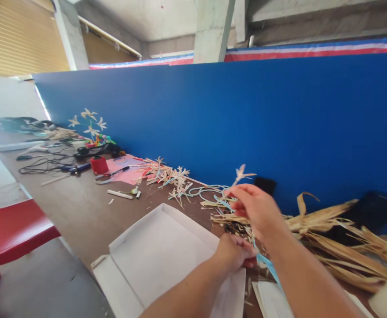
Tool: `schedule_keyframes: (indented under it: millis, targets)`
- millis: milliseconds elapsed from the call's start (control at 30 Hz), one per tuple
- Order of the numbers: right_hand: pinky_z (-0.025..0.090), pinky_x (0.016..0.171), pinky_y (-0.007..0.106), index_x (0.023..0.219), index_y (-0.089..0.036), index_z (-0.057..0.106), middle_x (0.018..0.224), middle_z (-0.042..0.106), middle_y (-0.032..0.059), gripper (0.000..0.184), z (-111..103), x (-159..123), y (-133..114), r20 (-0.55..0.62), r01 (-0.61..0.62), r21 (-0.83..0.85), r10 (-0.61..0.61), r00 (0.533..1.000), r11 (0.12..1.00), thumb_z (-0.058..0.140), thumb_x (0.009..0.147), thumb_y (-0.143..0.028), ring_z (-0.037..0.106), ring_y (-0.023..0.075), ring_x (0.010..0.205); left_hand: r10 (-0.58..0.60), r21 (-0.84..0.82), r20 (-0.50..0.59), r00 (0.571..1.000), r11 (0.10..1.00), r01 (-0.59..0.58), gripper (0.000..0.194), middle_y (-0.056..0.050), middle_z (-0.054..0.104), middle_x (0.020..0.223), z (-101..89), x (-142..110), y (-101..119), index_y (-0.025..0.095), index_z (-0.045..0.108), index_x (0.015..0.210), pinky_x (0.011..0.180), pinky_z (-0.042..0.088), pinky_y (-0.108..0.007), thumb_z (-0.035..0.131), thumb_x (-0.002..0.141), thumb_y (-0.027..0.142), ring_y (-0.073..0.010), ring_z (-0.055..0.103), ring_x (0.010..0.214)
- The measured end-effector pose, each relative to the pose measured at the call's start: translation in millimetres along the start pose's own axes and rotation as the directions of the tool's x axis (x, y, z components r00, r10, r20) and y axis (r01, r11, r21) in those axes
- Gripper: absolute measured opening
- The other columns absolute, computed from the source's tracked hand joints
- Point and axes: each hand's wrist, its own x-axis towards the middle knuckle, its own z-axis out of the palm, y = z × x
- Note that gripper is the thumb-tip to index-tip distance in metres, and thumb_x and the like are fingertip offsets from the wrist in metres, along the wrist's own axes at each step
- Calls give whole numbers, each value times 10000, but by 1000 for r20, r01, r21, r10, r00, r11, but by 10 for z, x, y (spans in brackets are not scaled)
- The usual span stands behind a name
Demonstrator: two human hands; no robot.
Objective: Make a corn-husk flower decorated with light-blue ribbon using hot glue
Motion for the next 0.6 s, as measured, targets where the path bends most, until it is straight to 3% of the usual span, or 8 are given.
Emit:
schedule_keyframes:
  millis: [133, 267, 400, 467, 533, 600]
  targets:
    - [439, 373, 106, 721, -227, 662, 823, 670, -4, 78, -506, -96, 35, -144, -22, 33, 27, 989, 999, 686, 652, -255, 489, 35, 454, 49, -24, 28, 998, 999, -48, 64, 20, 567, 493, -32, -56, 7, 131, 649, 589, 597, 517, -225, 660, 650, 117, -83, 549, 476]
    - [432, 336, 106, 632, -267, 640, 734, 646, -20, 59, -692, 74, 127, -212, -104, 44, 111, 971, 994, 666, 669, -228, 488, 49, 448, 54, -21, 9, 999, 998, -54, 50, 18, 568, 497, -55, -58, 15, 121, 649, 599, 572, 514, -212, 668, 642, 103, -75, 546, 467]
    - [417, 333, 117, 629, -258, 621, 734, 639, -3, 70, -659, 344, 234, -212, -133, -28, 125, 969, 991, 646, 688, -230, 495, 54, 458, 57, -47, 54, 997, 997, -54, 21, 6, 582, 513, -51, -10, -15, 109, 662, 626, 560, 511, -196, 670, 645, 108, -77, 562, 483]
    - [433, 379, 131, 657, -234, 610, 723, 641, 13, 57, -570, 504, 329, -149, -139, -204, 110, 983, 969, 619, 713, -242, 510, 57, 469, 68, -52, 57, 996, 997, -65, 28, 7, 581, 510, -37, 5, -33, 110, 661, 616, 553, 509, -192, 671, 642, 110, -72, 555, 470]
    - [468, 456, 161, 684, -218, 593, 670, 640, 20, 72, -416, 673, 431, -47, -110, -480, 100, 994, 870, 580, 743, -257, 541, 72, 487, 62, -45, 45, 997, 997, -60, 39, 13, 576, 502, -19, 15, -49, 114, 659, 597, 564, 516, -204, 671, 632, 104, -69, 545, 455]
    - [488, 508, 200, 699, -200, 599, 624, 645, 32, 33, -192, 845, 510, 23, -86, -609, 126, 992, 788, 600, 715, -230, 586, 108, 520, 36, -36, 28, 999, 999, -35, 38, 17, 577, 503, -5, 40, -63, 121, 663, 590, 596, 529, -230, 673, 618, 97, -76, 547, 459]
